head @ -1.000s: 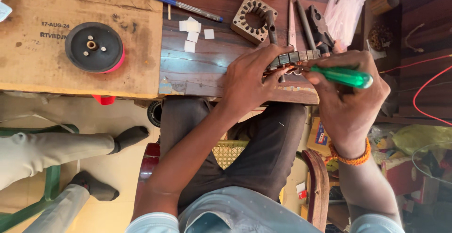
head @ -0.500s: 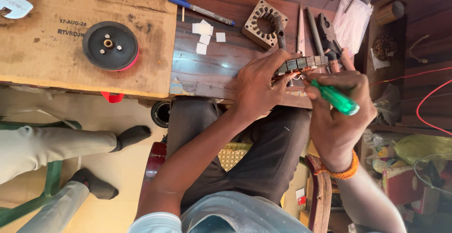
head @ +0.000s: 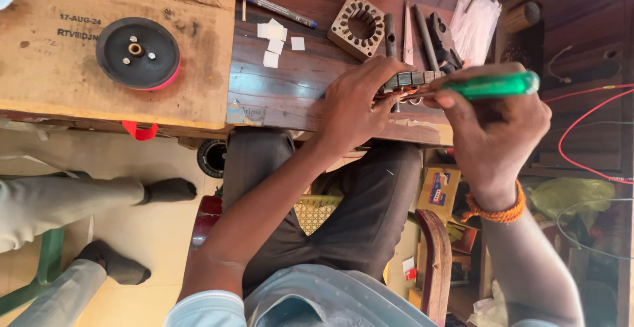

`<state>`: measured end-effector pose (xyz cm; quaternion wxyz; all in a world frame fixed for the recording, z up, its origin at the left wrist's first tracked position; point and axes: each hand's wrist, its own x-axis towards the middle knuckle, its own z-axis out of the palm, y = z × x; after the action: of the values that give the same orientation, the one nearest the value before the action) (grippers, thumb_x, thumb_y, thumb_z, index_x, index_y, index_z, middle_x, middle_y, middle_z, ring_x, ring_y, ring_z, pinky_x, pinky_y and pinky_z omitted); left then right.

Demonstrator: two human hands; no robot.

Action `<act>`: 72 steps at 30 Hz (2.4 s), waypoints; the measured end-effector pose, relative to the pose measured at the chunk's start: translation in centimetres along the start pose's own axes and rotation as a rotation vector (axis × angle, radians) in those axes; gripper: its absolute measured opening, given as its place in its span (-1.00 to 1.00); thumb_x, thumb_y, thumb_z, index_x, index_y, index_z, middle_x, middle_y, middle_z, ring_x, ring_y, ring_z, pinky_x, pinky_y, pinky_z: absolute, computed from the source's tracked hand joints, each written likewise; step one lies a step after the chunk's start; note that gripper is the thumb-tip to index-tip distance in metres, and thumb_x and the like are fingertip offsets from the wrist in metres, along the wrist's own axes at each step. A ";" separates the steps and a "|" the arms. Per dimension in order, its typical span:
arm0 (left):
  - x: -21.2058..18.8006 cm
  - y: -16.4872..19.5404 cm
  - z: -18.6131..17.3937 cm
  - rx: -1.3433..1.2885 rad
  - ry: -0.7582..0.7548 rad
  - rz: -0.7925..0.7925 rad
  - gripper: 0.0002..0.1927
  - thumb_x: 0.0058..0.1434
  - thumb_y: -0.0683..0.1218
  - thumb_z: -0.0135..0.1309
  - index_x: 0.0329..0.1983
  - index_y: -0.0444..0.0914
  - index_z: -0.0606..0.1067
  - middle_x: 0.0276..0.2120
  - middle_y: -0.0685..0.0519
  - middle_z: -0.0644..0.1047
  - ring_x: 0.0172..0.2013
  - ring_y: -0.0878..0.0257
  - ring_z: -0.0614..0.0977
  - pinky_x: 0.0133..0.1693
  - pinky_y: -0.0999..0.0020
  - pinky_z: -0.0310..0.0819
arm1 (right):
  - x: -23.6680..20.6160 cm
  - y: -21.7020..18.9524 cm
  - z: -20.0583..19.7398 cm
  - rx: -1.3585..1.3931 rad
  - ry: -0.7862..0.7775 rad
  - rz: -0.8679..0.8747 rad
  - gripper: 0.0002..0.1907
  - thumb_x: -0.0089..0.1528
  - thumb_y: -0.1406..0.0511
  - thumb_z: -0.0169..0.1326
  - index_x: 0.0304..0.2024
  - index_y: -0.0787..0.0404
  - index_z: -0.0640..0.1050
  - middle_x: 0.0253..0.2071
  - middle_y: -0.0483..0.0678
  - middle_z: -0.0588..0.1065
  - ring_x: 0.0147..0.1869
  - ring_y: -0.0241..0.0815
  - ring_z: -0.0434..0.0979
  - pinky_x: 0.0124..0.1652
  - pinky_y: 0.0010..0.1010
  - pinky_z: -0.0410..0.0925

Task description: The person sits at a workbench repairing an electric motor armature, holding it on their lap while working on the copper windings with a screwdriver, cutting small pieces with scissors, and fitting components onto the armature by hand before placing it on the bench next to the stator.

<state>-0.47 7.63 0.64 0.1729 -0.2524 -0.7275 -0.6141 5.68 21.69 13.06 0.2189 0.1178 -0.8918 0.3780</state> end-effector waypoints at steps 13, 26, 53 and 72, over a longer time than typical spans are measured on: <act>0.2 0.3 0.2 0.003 0.013 -0.007 -0.57 0.13 -0.18 0.31 0.06 -0.10 0.49 -0.16 0.05 0.57 -0.13 0.03 0.67 -0.13 0.13 0.56 | -0.2 3.4 0.0 -0.255 -0.129 -0.225 -0.85 0.51 0.43 0.28 -0.08 0.32 0.53 -0.10 0.03 0.60 -0.05 -0.18 0.70 -0.06 -0.47 0.49; 0.5 -1.4 0.1 -0.094 0.004 -0.001 -0.60 0.14 -0.20 0.32 0.04 -0.22 0.50 -0.10 -0.01 0.62 -0.07 0.00 0.70 -0.08 0.15 0.57 | 1.1 4.5 -1.6 0.320 -0.012 -0.186 -0.72 0.39 0.26 0.13 -0.07 0.30 0.35 -0.20 -0.04 0.55 -0.04 -0.09 0.72 -0.19 -0.49 0.54; 1.3 -0.1 0.1 -0.073 -0.150 -0.048 -0.53 0.21 -0.26 0.34 0.17 -0.13 0.54 0.04 0.06 0.64 0.08 0.12 0.72 0.08 0.23 0.64 | 0.1 3.1 -5.3 0.268 -0.104 0.104 -0.71 0.21 0.49 0.29 -0.13 0.38 0.44 -0.18 0.10 0.57 0.06 -0.11 0.69 0.14 -0.30 0.57; 0.8 1.6 0.5 -0.028 -0.024 -0.039 -0.55 0.17 -0.28 0.29 0.12 -0.14 0.52 -0.09 0.02 0.61 -0.06 0.03 0.68 -0.07 0.19 0.58 | -0.6 2.1 -1.7 -0.181 -0.069 0.035 -0.65 0.30 0.28 0.44 -0.11 0.33 0.53 -0.15 -0.02 0.63 -0.16 -0.27 0.69 -0.13 -0.46 0.48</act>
<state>-0.15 8.39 2.30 0.1484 -0.2480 -0.7255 -0.6245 5.88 24.39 12.49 0.1913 0.0950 -0.9312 0.2955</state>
